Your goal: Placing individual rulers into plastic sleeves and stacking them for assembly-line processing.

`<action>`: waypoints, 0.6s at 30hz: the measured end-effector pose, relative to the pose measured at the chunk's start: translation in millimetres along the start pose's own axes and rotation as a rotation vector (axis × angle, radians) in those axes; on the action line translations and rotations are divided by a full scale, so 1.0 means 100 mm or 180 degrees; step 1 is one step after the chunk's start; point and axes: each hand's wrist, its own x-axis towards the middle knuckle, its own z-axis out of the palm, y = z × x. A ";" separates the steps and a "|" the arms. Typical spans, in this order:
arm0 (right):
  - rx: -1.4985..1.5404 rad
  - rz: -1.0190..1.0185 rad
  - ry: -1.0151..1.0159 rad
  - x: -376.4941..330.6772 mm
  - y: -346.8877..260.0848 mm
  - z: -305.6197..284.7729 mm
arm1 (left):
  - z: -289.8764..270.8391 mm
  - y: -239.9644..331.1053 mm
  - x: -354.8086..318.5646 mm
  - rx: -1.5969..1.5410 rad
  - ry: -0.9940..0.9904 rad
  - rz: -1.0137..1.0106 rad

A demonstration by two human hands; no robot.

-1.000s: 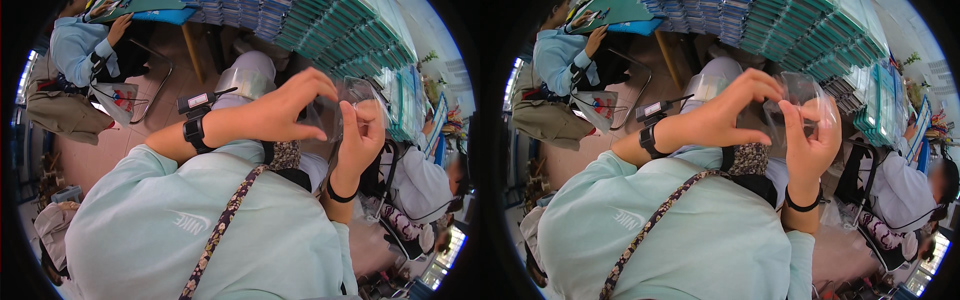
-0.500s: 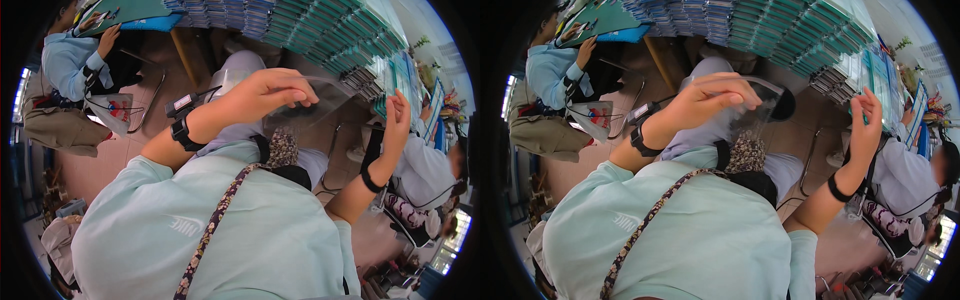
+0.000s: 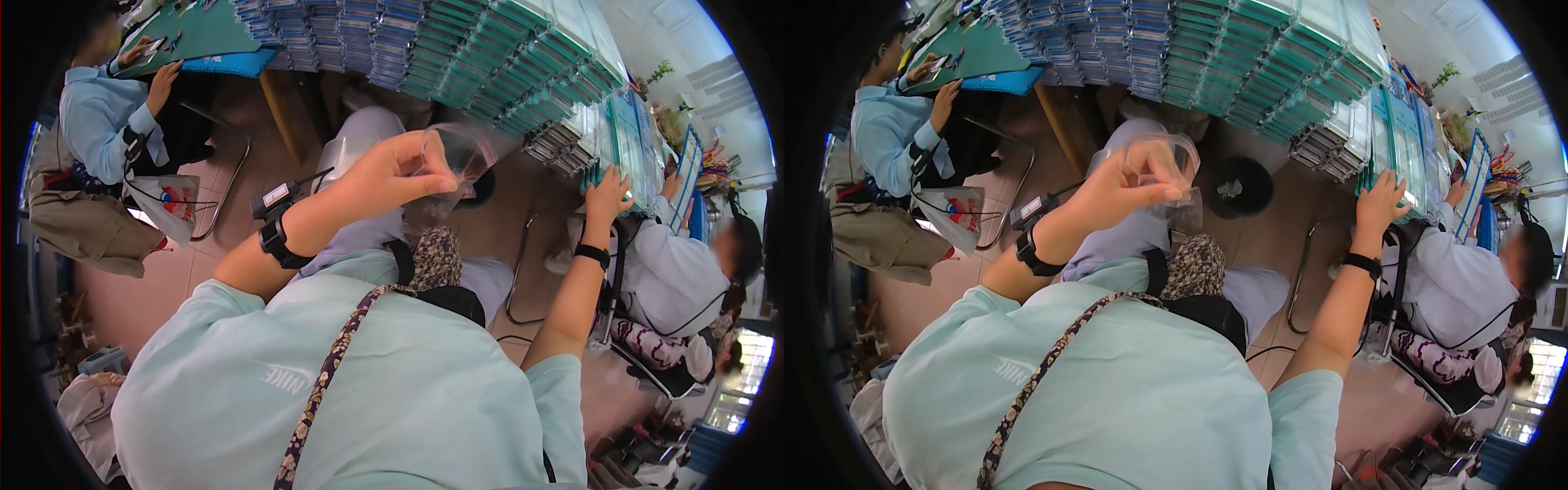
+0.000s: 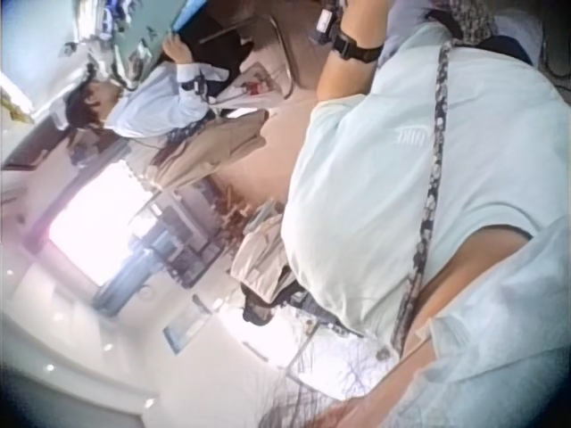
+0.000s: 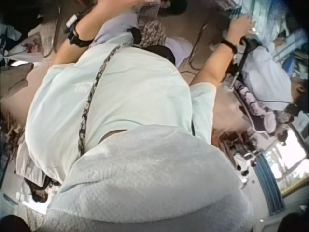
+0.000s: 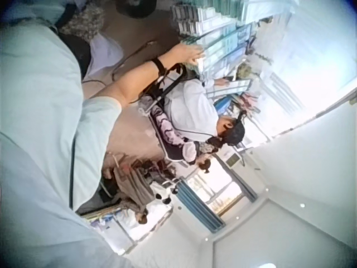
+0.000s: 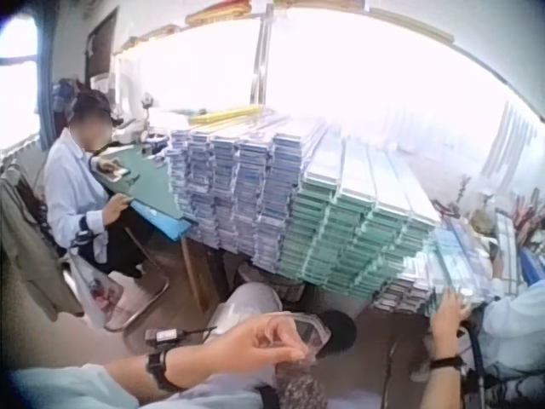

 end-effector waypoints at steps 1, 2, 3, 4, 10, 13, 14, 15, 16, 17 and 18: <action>0.0000 0.0009 0.0032 0.01 0.00 0.00 | -0.01 0.00 -0.01 -0.0016 0.0000 -0.0078; 0.0091 -0.0003 0.0070 0.00 0.00 0.00 | -0.02 -0.01 -0.02 -0.0034 -0.0003 -0.0157; 0.0182 -0.0020 0.0108 -0.01 -0.01 -0.02 | -0.03 -0.02 -0.03 -0.0027 -0.0007 -0.0127; 0.0325 0.0007 0.0258 -0.02 -0.03 -0.05 | -0.05 -0.04 -0.04 0.0016 0.0008 -0.0173; 0.0745 -0.0199 0.0743 -0.07 -0.04 -0.19 | -0.06 -0.06 -0.04 -0.0016 -0.0015 -0.0230; 0.1035 -0.0298 0.1361 -0.01 0.08 -0.43 | -0.10 -0.09 -0.03 -0.0153 0.0012 -0.0273; 0.1232 -0.0109 0.1485 0.04 0.16 -0.56 | -0.11 -0.11 -0.03 -0.0250 0.0028 -0.0301; 0.1425 0.0088 0.1602 0.08 0.24 -0.70 | -0.11 -0.11 -0.03 -0.0254 0.0018 -0.0315; 0.1575 0.0269 0.1704 0.10 0.34 -0.86 | -0.11 -0.10 -0.03 -0.0276 0.0007 -0.0315; 0.1738 0.0438 0.1804 0.11 0.45 -1.04 | -0.11 -0.09 -0.03 -0.0291 0.0015 -0.0314; 0.1748 0.0654 0.1874 0.06 0.62 -1.33 | -0.11 -0.09 0.00 -0.0321 -0.0022 -0.0328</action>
